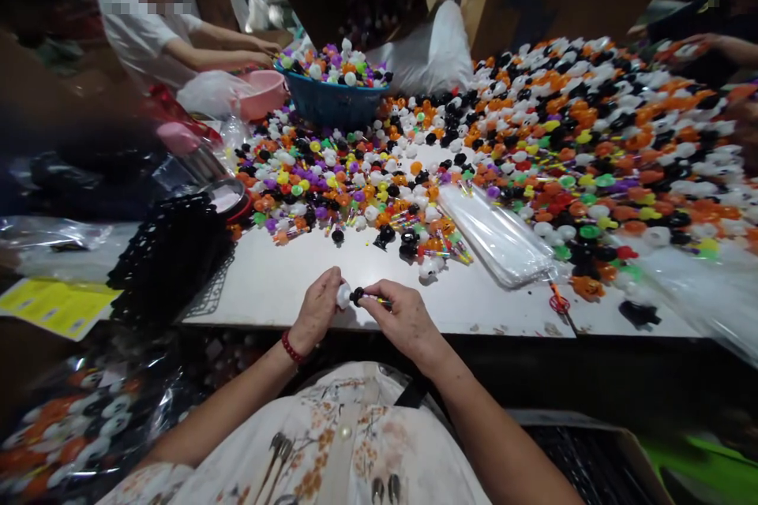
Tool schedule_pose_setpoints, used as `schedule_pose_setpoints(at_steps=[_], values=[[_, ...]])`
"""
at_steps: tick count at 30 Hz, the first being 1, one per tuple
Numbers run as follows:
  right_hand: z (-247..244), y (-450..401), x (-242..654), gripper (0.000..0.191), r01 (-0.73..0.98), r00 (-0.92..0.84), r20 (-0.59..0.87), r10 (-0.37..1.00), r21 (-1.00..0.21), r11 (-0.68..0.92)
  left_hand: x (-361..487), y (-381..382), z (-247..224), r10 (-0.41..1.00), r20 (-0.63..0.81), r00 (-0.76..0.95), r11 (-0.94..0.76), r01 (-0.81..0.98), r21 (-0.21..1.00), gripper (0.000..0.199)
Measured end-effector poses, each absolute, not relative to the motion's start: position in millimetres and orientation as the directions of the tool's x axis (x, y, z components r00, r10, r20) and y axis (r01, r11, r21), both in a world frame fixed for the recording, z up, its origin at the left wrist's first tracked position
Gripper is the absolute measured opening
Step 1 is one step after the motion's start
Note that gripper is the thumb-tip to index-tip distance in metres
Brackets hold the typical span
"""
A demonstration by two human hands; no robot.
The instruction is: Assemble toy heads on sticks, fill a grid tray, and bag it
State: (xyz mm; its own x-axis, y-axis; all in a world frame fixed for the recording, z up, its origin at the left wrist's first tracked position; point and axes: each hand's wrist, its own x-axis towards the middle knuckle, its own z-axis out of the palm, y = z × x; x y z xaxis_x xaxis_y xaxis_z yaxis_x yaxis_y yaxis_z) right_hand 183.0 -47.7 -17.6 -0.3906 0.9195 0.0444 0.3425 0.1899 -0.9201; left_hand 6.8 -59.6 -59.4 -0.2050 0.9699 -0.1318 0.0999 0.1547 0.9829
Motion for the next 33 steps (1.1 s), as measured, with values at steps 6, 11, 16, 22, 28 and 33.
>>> schedule_pose_setpoints(at_steps=[6,11,16,22,28,33], values=[[-21,-49,182,0.018,0.355,-0.405,0.025,0.914,-0.917,0.183,13,-59,-58,0.949,-0.225,-0.220,0.260,0.142,0.955,0.058],[-30,-55,171,0.015,0.343,-0.443,0.026,0.896,-0.919,0.196,19,-62,-61,0.959,-0.135,-0.250,0.209,0.297,0.932,0.057],[-43,-52,166,0.018,0.356,-0.458,-0.021,0.889,-0.920,0.163,22,-61,-70,0.953,-0.168,-0.251,0.242,0.303,0.922,0.057],[-42,-26,181,0.029,0.315,-0.432,-0.027,0.901,-0.941,0.123,18,-37,-67,0.927,-0.346,-0.146,0.343,-0.051,0.938,0.062],[-40,6,215,0.034,0.472,-0.235,0.147,0.961,-0.847,0.245,-11,-11,-67,0.956,-0.174,-0.236,0.212,0.147,0.966,0.039],[-41,31,218,0.034,0.769,-0.175,0.524,0.833,-0.455,0.448,-34,13,-72,0.935,0.153,-0.321,0.065,0.577,0.814,0.022]])
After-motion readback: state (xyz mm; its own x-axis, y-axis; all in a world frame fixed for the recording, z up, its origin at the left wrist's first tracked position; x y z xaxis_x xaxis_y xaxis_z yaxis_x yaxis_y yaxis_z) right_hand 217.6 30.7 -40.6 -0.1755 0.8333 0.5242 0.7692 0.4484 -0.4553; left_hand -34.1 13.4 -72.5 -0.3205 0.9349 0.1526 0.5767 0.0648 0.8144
